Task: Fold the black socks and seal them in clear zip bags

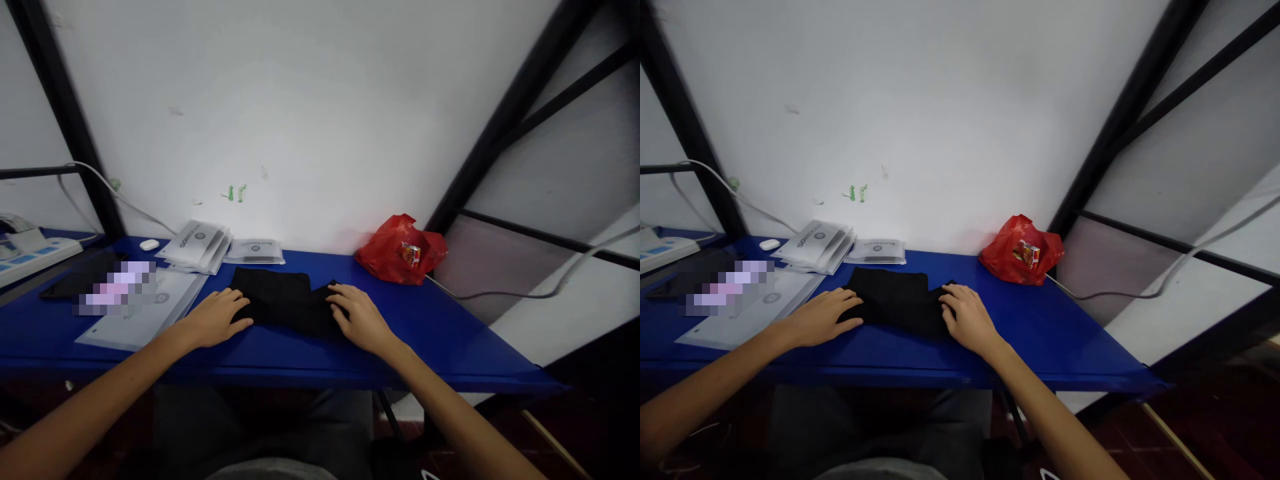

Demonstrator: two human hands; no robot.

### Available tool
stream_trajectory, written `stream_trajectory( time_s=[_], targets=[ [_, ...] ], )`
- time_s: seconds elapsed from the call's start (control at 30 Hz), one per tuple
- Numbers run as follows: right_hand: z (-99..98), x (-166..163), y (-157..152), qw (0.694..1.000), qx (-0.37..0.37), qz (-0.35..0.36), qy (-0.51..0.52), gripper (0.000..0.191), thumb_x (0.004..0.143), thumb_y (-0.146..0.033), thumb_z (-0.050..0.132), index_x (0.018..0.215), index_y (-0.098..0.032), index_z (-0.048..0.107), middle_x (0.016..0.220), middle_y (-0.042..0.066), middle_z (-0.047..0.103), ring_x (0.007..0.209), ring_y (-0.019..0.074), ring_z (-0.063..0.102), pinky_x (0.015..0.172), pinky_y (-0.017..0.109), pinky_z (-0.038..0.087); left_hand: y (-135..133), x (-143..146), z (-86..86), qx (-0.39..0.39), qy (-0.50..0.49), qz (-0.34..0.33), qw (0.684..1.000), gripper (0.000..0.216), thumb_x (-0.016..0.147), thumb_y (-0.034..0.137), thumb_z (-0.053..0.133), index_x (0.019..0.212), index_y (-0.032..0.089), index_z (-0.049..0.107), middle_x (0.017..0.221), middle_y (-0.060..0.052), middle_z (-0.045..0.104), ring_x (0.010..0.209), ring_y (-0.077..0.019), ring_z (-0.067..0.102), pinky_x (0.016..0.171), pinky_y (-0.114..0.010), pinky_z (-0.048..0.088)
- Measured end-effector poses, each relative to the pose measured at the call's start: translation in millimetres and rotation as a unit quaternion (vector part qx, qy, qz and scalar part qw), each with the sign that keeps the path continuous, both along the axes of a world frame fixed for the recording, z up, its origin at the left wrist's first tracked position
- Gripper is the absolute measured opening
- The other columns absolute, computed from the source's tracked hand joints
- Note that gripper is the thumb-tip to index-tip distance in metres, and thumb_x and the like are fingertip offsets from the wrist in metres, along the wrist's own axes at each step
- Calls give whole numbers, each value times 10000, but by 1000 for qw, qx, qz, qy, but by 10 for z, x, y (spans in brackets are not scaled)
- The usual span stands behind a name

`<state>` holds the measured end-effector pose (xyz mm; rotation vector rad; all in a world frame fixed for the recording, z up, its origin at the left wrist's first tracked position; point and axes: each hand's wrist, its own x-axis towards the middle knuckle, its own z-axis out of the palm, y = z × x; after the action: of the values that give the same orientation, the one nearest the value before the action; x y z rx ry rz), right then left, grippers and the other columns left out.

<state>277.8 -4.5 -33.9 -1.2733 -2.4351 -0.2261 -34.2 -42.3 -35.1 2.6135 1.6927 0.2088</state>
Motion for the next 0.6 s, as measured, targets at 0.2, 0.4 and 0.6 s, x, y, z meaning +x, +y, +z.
stream_trajectory(
  time_s=[0.2,0.4,0.6],
  targets=[
    [21,8,-191,993,-96,39,-63,524,738,-508,616,1130,-159,617,1372,154,448,1310,318,341,1077,522,258,-13,-109,-1,-41,-15,-6,999,499,877,480,391,1298,221,458,1289,-78,506,1146,-251,474,939,-386,381],
    [-75,74,-126,996,-57,36,-61,377,729,-131,551,1096,-178,621,1349,122,483,1294,277,377,1077,509,269,0,-114,-39,-1,42,-18,999,515,776,38,368,1256,187,480,1251,-64,547,1132,-204,504,974,-353,359],
    [-86,104,-80,996,-74,49,-25,299,744,-104,512,1000,-182,646,1295,102,539,1260,268,422,1052,498,317,-22,-84,3,19,40,4,999,326,805,90,369,1021,169,600,1011,-74,640,967,-219,577,882,-366,412]
  ],
)
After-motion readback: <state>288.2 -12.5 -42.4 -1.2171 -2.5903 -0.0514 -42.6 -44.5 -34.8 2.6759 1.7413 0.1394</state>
